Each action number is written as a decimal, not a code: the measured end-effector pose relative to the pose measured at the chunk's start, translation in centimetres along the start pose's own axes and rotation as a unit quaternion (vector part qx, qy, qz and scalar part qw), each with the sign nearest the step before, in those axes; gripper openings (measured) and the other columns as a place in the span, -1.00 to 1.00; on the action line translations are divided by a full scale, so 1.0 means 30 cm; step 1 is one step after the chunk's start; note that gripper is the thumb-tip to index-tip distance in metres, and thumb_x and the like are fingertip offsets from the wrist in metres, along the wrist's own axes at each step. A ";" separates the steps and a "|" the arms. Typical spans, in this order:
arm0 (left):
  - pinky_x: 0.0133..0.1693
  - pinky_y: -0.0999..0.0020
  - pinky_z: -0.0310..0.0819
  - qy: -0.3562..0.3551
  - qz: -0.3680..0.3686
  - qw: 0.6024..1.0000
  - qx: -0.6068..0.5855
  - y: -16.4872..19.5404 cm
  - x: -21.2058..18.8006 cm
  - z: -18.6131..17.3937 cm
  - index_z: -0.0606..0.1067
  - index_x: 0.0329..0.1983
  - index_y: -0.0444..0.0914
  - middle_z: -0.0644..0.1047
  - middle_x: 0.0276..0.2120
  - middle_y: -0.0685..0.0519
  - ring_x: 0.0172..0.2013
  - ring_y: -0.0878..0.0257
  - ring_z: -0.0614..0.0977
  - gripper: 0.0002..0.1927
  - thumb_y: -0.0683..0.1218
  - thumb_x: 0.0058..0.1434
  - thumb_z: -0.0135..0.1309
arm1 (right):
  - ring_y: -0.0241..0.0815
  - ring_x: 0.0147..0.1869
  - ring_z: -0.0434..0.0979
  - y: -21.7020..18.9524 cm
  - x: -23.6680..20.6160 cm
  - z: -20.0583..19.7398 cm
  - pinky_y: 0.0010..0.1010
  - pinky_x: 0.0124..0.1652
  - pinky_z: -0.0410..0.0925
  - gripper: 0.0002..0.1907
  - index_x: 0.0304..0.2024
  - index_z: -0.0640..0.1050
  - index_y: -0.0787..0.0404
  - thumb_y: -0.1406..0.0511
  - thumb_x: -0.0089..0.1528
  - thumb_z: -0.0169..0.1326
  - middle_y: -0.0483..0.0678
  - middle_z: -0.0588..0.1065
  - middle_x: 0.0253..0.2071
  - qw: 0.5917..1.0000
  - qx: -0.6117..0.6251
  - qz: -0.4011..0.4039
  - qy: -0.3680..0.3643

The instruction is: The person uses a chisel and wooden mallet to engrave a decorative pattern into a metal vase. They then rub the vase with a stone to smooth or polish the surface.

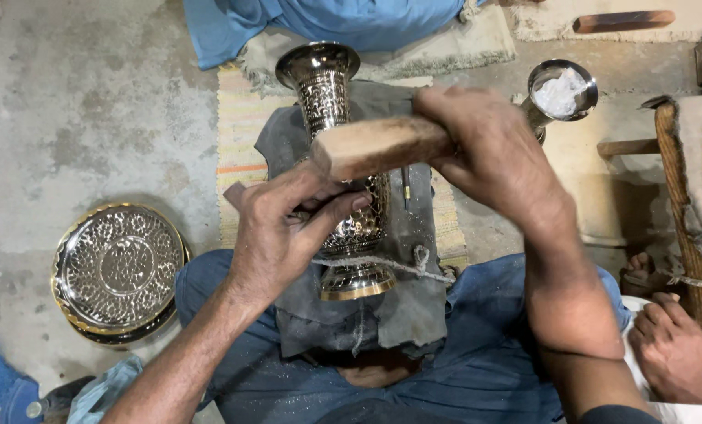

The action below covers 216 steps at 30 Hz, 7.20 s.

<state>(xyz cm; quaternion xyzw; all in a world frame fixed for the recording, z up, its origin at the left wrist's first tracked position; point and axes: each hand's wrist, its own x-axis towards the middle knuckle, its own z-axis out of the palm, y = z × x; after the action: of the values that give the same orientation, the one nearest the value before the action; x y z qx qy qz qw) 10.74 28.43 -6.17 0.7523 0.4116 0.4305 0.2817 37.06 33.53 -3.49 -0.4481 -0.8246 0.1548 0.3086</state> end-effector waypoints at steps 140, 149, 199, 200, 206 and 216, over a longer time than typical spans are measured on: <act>-0.15 0.36 0.68 -0.087 -0.035 0.995 -0.014 0.045 0.120 -0.106 0.63 0.02 -0.24 0.71 -0.10 0.02 -0.17 0.27 0.77 -0.71 -0.08 0.25 0.27 | -0.20 -0.14 0.59 -0.092 0.004 -0.032 -0.21 -0.11 0.44 -0.78 -0.13 0.49 0.23 0.35 0.32 0.31 -0.03 0.58 -0.24 0.979 -0.182 -0.037 0.084; -0.06 0.38 0.69 -0.079 -0.004 0.994 -0.074 0.039 0.121 -0.111 0.55 0.16 -0.26 0.66 0.03 0.00 -0.09 0.27 0.75 -0.62 -0.13 0.27 0.23 | -0.08 0.06 0.59 -0.131 0.025 -0.041 -0.20 0.02 0.48 -0.65 0.01 0.41 0.25 0.41 0.19 0.16 -0.03 0.54 -0.07 0.983 0.164 0.058 0.059; -0.24 0.36 0.75 -0.119 -0.018 0.993 -0.003 0.050 0.192 -0.088 0.61 0.05 -0.20 0.72 -0.27 0.03 -0.28 0.28 0.78 -0.62 -0.01 0.19 0.30 | 0.01 -0.09 0.58 0.029 -0.030 -0.057 -0.11 -0.11 0.40 -0.68 -0.04 0.53 0.24 0.35 0.20 0.33 0.03 0.57 -0.22 0.968 -0.189 -0.021 0.162; -0.22 0.35 0.72 -0.116 0.003 0.993 -0.002 0.045 0.190 -0.087 0.61 0.05 -0.21 0.71 -0.21 0.02 -0.25 0.28 0.78 -0.63 -0.01 0.20 0.29 | 0.02 -0.10 0.57 0.038 -0.031 -0.057 -0.10 -0.11 0.39 -0.68 -0.05 0.53 0.24 0.35 0.20 0.34 0.03 0.56 -0.22 0.966 -0.201 -0.024 0.160; -0.21 0.34 0.67 -0.122 0.011 0.992 -0.006 0.016 0.178 -0.083 0.62 0.04 -0.18 0.72 -0.17 0.03 -0.24 0.29 0.77 -0.65 -0.02 0.20 0.28 | -0.18 -0.36 0.55 0.111 0.001 0.008 -0.34 -0.34 0.41 -0.79 -0.25 0.55 0.21 0.26 0.34 0.30 -0.02 0.53 -0.41 0.965 0.166 0.143 0.142; -0.22 0.34 0.67 -0.124 0.025 0.992 -0.005 0.006 0.182 -0.086 0.61 0.06 -0.19 0.72 -0.18 0.03 -0.24 0.29 0.77 -0.63 -0.02 0.20 0.27 | -0.26 -0.39 0.57 0.135 0.011 0.054 -0.36 -0.39 0.42 -0.80 -0.26 0.56 0.21 0.24 0.29 0.29 -0.07 0.57 -0.42 0.987 0.067 0.089 0.112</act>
<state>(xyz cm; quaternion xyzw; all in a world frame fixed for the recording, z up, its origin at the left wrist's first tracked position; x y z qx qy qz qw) 10.10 33.22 -2.54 0.8083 0.3523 0.3433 0.3236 38.50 36.09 -6.75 -0.5127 -0.7296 0.1853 0.4128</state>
